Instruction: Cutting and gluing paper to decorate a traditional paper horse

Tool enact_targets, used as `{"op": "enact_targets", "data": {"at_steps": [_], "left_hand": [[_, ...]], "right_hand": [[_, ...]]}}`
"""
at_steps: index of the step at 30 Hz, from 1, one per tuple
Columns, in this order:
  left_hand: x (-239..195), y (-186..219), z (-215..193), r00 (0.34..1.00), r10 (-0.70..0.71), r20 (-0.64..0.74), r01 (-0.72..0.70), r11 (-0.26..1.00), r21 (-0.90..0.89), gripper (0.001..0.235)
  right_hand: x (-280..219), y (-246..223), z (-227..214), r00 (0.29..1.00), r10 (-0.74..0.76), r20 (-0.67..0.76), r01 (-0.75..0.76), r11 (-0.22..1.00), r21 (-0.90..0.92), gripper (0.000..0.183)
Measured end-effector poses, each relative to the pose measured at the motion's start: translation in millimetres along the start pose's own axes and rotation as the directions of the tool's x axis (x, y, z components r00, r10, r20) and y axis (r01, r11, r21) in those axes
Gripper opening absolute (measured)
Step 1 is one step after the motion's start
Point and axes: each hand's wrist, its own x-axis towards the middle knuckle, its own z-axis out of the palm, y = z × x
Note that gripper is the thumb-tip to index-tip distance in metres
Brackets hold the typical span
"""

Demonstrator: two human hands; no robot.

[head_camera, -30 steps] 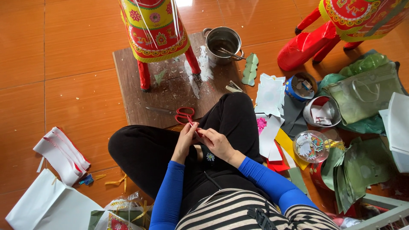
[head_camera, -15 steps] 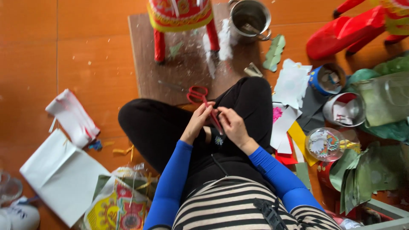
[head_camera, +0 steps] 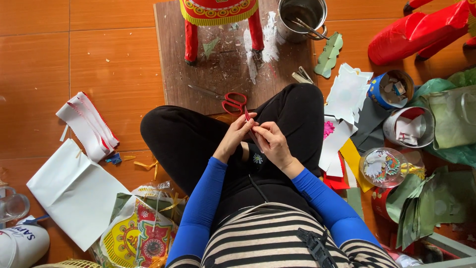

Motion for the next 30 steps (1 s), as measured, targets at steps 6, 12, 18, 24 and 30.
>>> {"op": "enact_targets", "data": {"at_steps": [6,12,18,24,30], "left_hand": [[-3,4,3,1.000,-0.008,-0.006,0.007,1.000,-0.028,0.050],[-3,8,2,1.000,-0.016,0.007,0.016,1.000,-0.021,0.053],[-3,10,4,1.000,-0.005,0.003,0.005,1.000,0.001,0.051],[-4,11,2,1.000,-0.009,0.015,0.009,1.000,-0.001,0.052],[-6,14,4,1.000,-0.009,0.028,0.009,1.000,0.012,0.053]], "right_hand": [[-3,3,0,1.000,0.017,-0.013,-0.017,1.000,0.004,0.024],[-1,2,1,1.000,0.024,-0.015,-0.023,0.999,0.026,0.025],[-1,2,-1,0.999,0.041,-0.005,-0.041,0.999,0.020,0.025],[-3,3,1,1.000,0.029,-0.010,-0.028,0.999,0.034,0.024],[-2,2,-1,1.000,0.012,-0.012,-0.012,1.000,-0.003,0.027]]}}
